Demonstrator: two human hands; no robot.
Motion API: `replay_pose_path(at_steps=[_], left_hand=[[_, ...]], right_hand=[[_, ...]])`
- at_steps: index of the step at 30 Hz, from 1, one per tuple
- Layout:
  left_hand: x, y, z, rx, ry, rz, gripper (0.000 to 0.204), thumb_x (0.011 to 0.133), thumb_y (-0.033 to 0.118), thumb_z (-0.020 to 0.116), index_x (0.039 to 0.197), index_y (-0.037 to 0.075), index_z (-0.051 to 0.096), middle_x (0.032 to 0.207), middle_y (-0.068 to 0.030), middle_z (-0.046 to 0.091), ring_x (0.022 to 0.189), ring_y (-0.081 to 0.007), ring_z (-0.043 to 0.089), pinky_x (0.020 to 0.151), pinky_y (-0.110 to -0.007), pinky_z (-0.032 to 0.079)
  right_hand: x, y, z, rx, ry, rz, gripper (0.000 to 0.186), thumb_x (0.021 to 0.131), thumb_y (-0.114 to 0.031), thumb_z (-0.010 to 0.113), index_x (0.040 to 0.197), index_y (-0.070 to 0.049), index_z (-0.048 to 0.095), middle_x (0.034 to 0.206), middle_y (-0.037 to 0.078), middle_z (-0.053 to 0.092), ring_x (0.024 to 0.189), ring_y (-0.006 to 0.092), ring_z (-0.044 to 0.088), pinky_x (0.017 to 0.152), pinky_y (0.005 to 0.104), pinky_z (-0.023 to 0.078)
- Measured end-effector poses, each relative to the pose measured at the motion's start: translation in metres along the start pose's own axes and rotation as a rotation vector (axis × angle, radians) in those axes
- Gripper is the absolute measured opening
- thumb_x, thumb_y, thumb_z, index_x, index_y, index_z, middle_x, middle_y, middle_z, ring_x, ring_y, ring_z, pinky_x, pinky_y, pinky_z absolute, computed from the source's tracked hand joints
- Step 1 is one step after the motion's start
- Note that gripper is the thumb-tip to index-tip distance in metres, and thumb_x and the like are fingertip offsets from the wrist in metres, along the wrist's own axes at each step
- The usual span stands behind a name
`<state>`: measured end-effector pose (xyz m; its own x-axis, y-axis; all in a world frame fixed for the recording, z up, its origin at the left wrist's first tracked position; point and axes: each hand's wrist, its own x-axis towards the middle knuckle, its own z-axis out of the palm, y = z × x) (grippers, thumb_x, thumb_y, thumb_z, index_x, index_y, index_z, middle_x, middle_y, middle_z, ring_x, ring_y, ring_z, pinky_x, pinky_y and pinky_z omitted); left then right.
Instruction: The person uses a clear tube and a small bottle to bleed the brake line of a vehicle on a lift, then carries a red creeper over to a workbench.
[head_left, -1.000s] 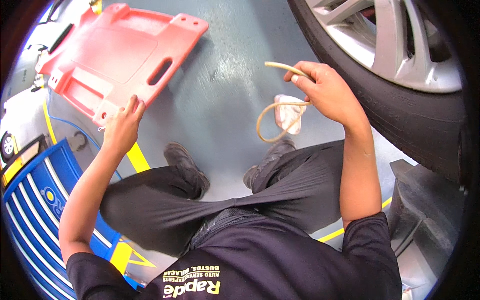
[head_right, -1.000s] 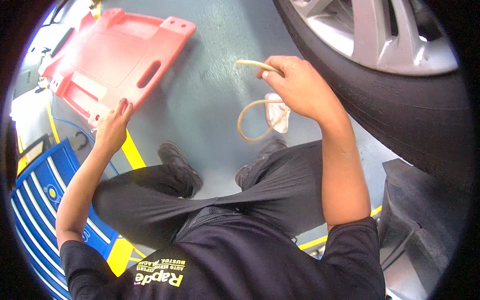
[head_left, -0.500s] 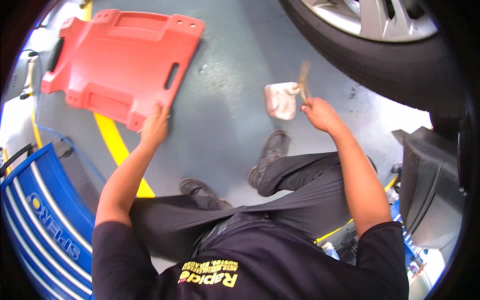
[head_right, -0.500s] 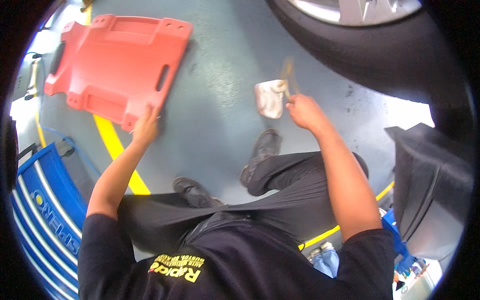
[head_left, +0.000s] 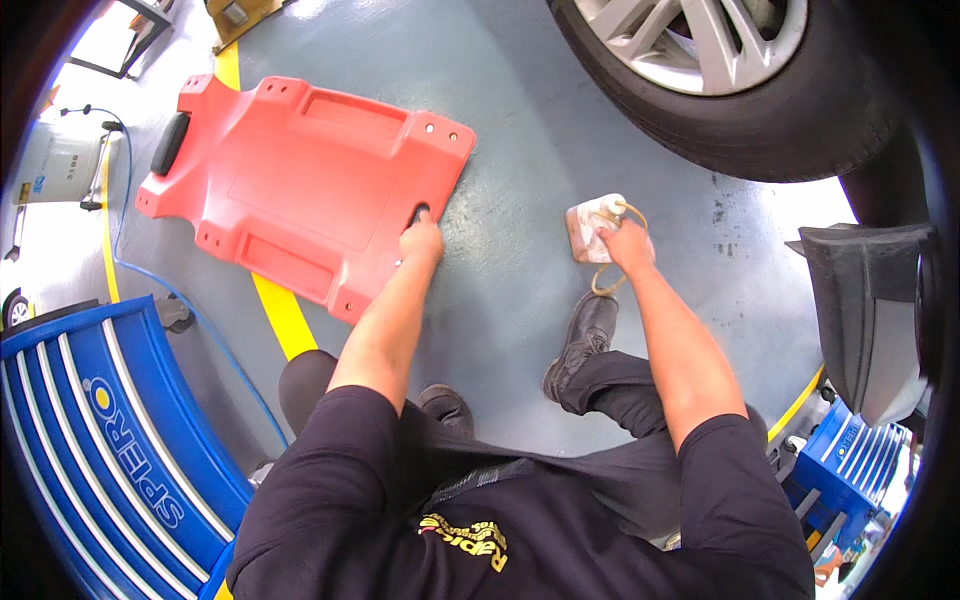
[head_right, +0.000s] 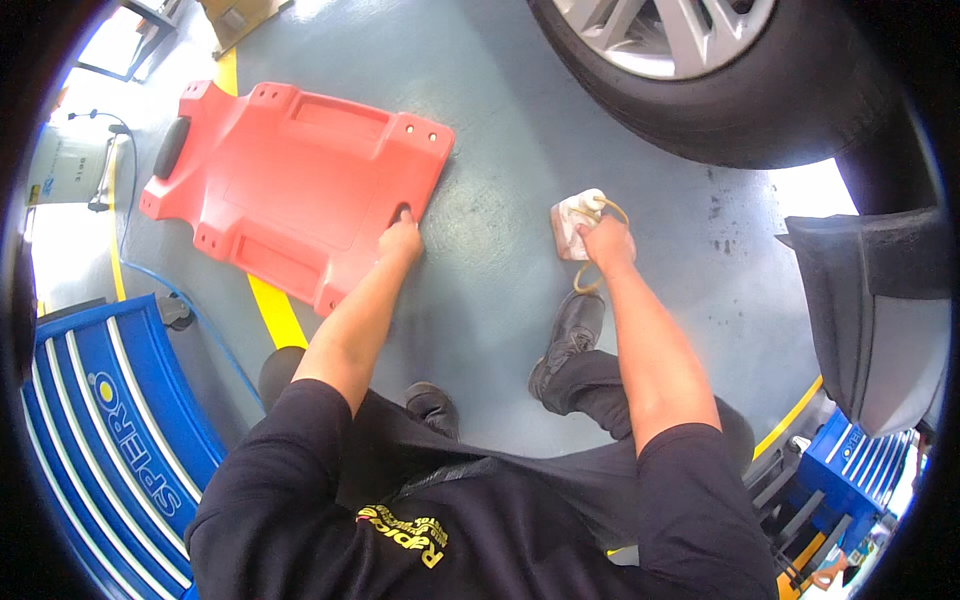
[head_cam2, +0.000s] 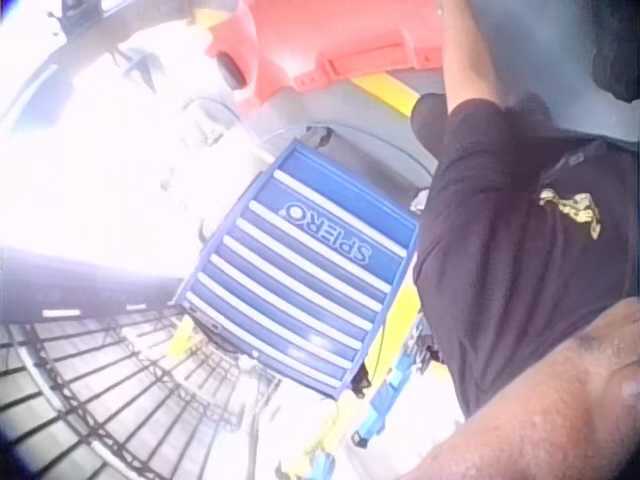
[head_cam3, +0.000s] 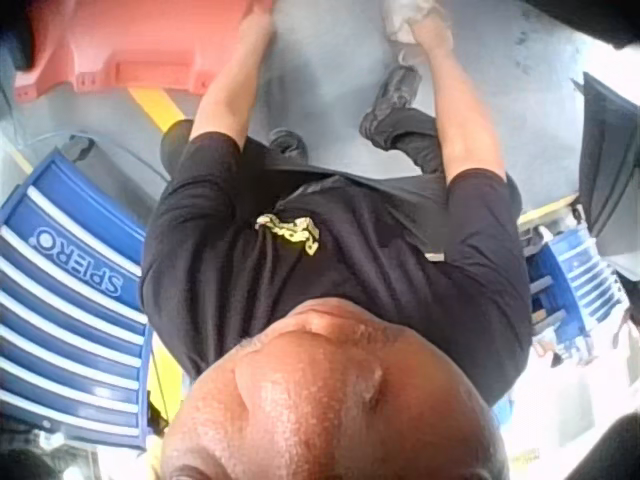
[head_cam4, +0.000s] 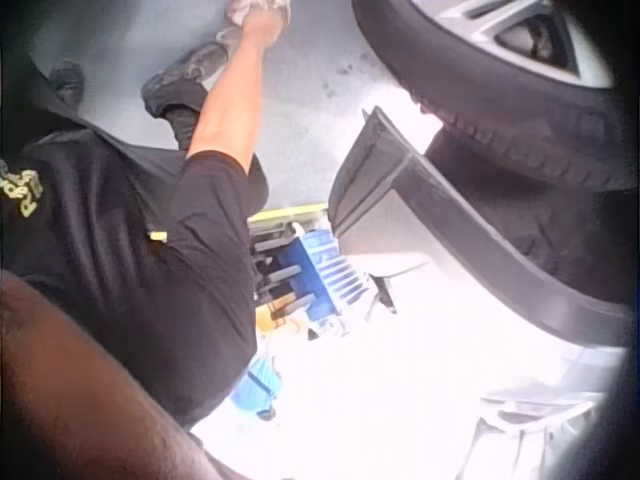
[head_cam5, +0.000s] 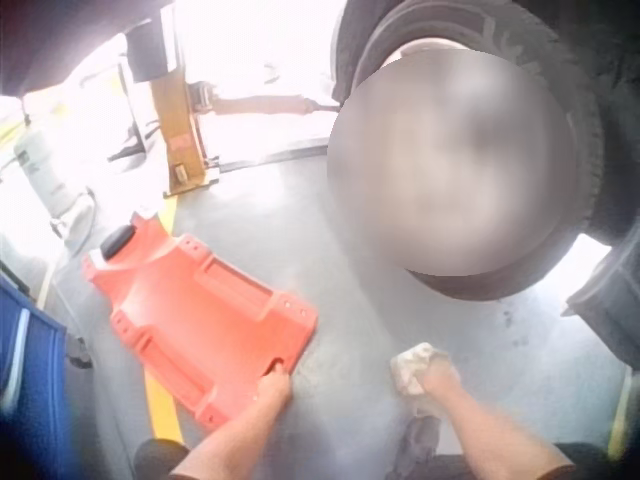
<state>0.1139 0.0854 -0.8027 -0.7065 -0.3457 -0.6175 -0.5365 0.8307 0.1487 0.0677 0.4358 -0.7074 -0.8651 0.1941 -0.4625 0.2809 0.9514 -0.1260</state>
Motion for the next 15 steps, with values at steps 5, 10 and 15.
replay_pose_path(at_steps=[5, 10, 15], left_hand=[[-0.021, 0.000, 0.047, 0.136, -0.071, 0.256, 0.040, 0.092, 0.015, 0.044, 0.130, 0.001, 0.044, 0.117, -0.0240, 0.064, 0.108, -0.0388, 0.064, 0.090, -0.047, 0.052], [-0.071, 0.052, 0.106, 0.187, -0.321, 0.420, 0.039, 0.091, 0.014, 0.046, 0.126, -0.004, 0.043, 0.115, -0.0233, 0.065, 0.106, -0.0382, 0.065, 0.088, -0.047, 0.053], [-0.117, 0.128, 0.209, 0.156, -0.628, 0.410, 0.044, 0.092, 0.022, 0.052, 0.133, 0.007, 0.049, 0.123, -0.0149, 0.064, 0.108, -0.0313, 0.065, 0.093, -0.046, 0.049]], right_hand=[[0.009, 0.025, -0.008, 0.144, 0.072, -0.168, 0.052, 0.081, -0.043, 0.069, 0.115, -0.004, 0.065, 0.105, 0.019, 0.069, 0.102, 0.0368, 0.064, 0.089, 0.0454, 0.050], [-0.030, 0.020, -0.072, 0.252, 0.132, -0.222, 0.046, 0.080, -0.037, 0.068, 0.108, -0.001, 0.066, 0.097, 0.020, 0.069, 0.094, 0.0366, 0.066, 0.084, 0.0438, 0.050], [-0.104, 0.031, -0.133, 0.223, 0.220, -0.237, 0.045, 0.079, -0.038, 0.068, 0.104, 0.000, 0.067, 0.090, 0.021, 0.069, 0.087, 0.0361, 0.067, 0.079, 0.0431, 0.051]])
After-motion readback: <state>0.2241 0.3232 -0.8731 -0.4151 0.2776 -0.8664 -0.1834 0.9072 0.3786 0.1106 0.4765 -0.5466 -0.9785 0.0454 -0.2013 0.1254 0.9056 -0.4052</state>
